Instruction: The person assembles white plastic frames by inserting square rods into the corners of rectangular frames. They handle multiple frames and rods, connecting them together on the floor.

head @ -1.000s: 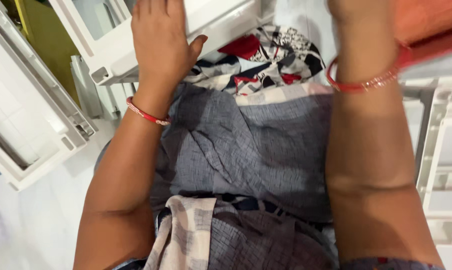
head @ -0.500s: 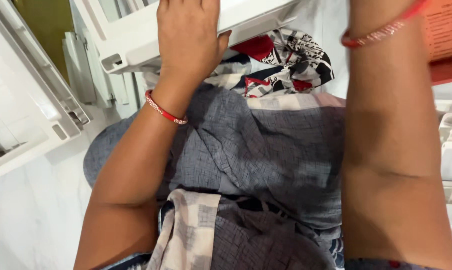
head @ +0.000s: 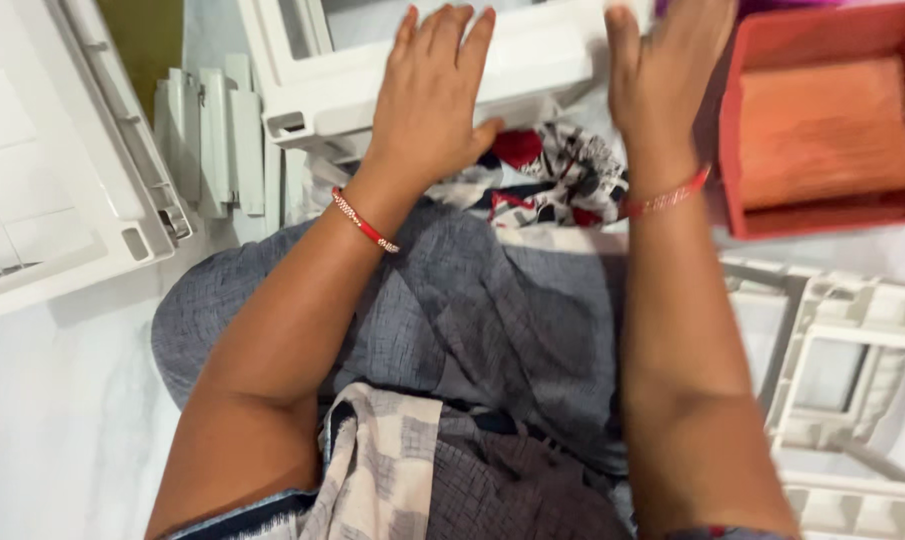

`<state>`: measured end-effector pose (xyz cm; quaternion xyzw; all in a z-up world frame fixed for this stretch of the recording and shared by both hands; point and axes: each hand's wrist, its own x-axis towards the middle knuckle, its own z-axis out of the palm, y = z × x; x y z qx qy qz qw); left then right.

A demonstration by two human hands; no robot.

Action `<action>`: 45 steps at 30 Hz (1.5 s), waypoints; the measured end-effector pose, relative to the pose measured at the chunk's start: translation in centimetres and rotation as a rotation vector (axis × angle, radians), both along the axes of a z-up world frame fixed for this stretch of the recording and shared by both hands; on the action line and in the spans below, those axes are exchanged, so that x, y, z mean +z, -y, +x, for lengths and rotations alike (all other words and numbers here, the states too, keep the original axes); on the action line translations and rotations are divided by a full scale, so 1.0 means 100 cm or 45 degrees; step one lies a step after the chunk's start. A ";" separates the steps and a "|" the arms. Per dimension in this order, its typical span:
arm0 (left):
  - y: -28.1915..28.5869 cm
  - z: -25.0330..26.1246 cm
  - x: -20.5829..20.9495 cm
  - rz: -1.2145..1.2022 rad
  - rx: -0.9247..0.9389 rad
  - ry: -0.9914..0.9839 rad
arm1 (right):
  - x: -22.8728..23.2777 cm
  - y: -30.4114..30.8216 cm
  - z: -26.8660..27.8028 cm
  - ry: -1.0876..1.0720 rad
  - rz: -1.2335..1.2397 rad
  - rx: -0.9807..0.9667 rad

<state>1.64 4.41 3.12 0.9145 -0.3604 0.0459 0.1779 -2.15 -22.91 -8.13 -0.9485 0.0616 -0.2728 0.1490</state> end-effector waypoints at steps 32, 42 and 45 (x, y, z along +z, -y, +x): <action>-0.016 -0.105 -0.038 -0.879 0.359 -1.034 | 0.006 -0.057 -0.047 -0.270 1.871 0.213; -0.001 -0.138 -0.042 -0.717 -0.183 -0.868 | 0.048 -0.053 -0.043 -0.140 1.963 0.450; -0.021 -0.112 -0.041 -0.887 0.156 -0.721 | 0.053 -0.050 -0.044 -0.174 1.994 0.425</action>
